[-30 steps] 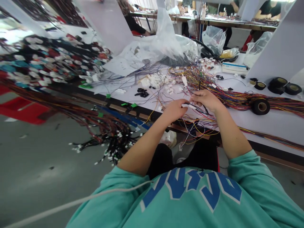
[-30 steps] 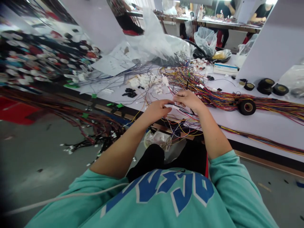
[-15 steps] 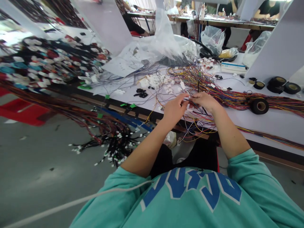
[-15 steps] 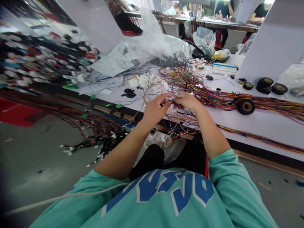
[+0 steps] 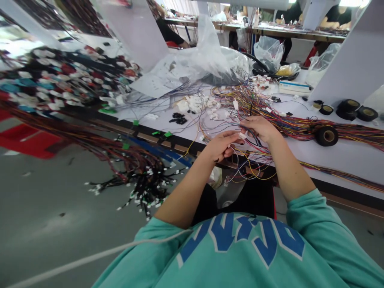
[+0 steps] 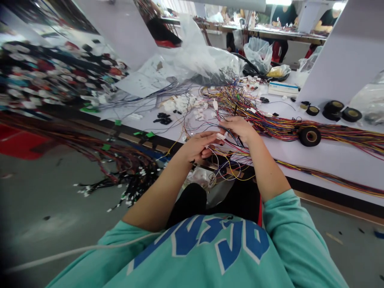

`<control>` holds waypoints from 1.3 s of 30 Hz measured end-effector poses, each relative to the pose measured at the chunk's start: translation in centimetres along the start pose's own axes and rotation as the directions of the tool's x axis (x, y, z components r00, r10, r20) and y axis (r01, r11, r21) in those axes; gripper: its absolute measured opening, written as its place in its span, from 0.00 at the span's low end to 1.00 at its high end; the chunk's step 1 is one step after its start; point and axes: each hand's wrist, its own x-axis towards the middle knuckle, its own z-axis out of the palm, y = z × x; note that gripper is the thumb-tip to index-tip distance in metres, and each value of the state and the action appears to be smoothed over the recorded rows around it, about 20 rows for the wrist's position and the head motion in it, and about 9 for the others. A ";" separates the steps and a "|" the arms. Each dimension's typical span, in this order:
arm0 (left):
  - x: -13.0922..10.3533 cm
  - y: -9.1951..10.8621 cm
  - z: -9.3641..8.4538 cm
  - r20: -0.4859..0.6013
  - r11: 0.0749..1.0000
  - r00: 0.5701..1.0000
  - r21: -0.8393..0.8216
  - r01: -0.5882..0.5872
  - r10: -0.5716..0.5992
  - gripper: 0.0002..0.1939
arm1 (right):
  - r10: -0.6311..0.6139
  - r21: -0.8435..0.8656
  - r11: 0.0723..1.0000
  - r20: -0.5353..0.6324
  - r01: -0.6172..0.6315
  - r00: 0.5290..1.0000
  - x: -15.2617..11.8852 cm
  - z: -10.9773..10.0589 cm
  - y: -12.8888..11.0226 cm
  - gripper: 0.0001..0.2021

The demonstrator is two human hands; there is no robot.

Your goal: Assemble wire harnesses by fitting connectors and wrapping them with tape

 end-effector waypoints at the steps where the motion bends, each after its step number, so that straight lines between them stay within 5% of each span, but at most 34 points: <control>1: 0.1 0.0 -0.1 0.009 0.999 1.000 -0.040 0.008 -0.008 0.14 | -0.008 -0.003 1.000 -0.004 0.008 1.000 -0.1 0.1 -0.1 0.09; 9: 0.7 -0.8 0.2 -0.062 0.993 0.997 -0.107 -0.052 0.046 0.18 | 0.026 -0.043 0.999 -0.039 -0.028 0.999 -0.6 0.7 -0.5 0.07; 16: 0.9 -1.4 1.1 -0.208 0.992 0.971 -0.006 -0.124 0.120 0.12 | 0.022 -0.074 0.997 -0.019 -0.024 1.000 -0.7 0.7 -0.5 0.06; 20: 1.1 -1.8 1.4 -0.352 0.887 0.851 0.391 -0.244 0.390 0.06 | 0.017 -0.069 0.997 -0.004 -0.017 1.000 -0.5 0.7 -0.4 0.05; 22: 1.2 -1.9 1.5 -0.354 0.761 0.772 0.602 -0.244 0.528 0.05 | 0.019 -0.084 0.996 -0.005 -0.020 1.000 -0.5 0.6 -0.4 0.04; 24: 1.2 -1.9 1.4 -0.325 0.665 0.740 0.715 -0.216 0.589 0.05 | 0.008 -0.109 0.994 0.023 -0.006 1.000 -0.6 0.6 -0.4 0.03; 27: 1.3 -1.9 1.1 -0.286 0.653 0.752 0.717 -0.243 0.594 0.06 | -0.036 -0.153 0.987 0.110 0.053 0.993 -0.6 0.4 -0.3 0.01; 33: 1.4 -1.6 0.6 -0.321 0.874 0.845 0.384 -0.296 0.427 0.14 | -0.069 -0.285 0.950 0.216 0.130 0.974 -0.2 0.2 0.4 0.12; 39: 1.4 -0.4 0.6 -0.401 0.936 0.848 0.205 -0.287 0.348 0.16 | -0.122 -0.490 0.835 0.277 0.249 0.953 0.2 0.1 0.6 0.16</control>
